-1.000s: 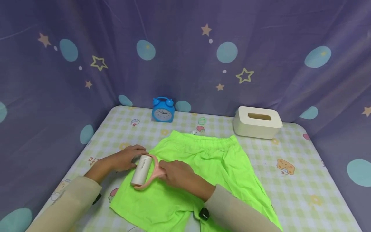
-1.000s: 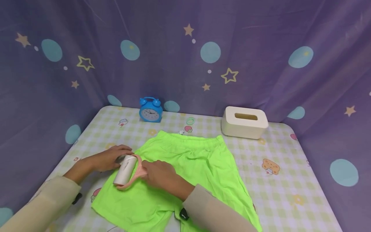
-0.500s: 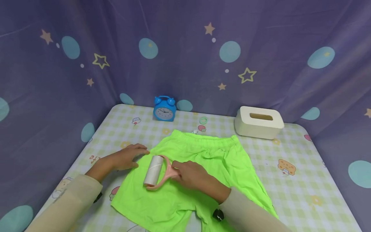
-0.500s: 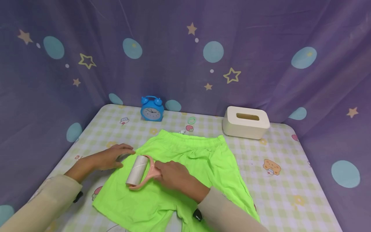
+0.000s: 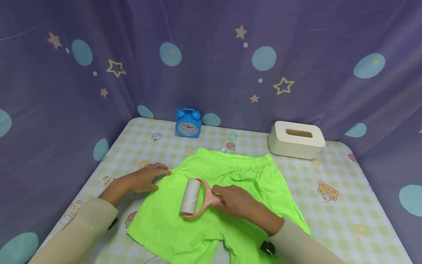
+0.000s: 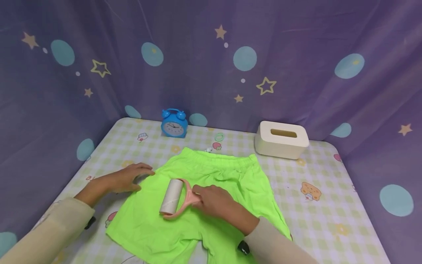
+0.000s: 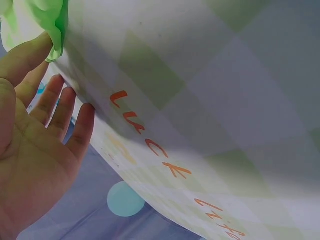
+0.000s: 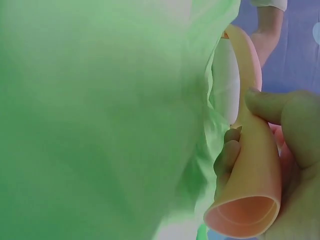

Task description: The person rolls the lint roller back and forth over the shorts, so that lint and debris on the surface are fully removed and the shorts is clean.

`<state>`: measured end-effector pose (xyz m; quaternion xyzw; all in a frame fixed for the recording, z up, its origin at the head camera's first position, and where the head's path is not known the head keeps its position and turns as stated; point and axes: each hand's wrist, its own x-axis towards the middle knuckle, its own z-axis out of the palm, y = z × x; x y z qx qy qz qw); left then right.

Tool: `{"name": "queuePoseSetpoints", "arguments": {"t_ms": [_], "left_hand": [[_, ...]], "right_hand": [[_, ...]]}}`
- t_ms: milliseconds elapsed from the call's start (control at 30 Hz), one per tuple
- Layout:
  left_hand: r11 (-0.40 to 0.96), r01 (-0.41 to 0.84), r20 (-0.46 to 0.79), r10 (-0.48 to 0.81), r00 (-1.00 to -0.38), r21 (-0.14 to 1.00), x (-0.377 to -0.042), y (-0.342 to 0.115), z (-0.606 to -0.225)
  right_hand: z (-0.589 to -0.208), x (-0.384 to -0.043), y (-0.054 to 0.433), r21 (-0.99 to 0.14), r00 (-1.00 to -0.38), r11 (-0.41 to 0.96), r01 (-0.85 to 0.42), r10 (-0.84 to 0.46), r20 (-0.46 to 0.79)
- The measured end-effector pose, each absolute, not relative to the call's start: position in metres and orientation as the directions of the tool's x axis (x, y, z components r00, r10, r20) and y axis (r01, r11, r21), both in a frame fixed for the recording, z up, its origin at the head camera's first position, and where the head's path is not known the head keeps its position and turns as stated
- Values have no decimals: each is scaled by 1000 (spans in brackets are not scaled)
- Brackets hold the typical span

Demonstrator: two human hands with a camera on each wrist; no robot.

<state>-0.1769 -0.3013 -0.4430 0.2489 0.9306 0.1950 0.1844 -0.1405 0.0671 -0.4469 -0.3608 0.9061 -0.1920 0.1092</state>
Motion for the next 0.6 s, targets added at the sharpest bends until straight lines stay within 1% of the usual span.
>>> {"name": "queuePoseSetpoints", "arguments": {"t_ms": [100,267,400,600], "left_hand": [[800,386,-239,529,-814,459,-178,-302,-446],[795,392,-188,520,-833,462,-176,-303,-449],[790,411,-161,527,-834,455,-174,-302,-448],[792,410,-168,527,-833,453,-174,-302,-447]], "right_hand": [[-448,-140,82,-438,-716,661,-609,-696,-52],[-447,-139,103,-453,-712,659,-600,-699,-73],[-447,-138,119,-445,-712,663,-602,-698,-77],[-446,-136,143,-424,-700,657,-624,-710,-70]]}}
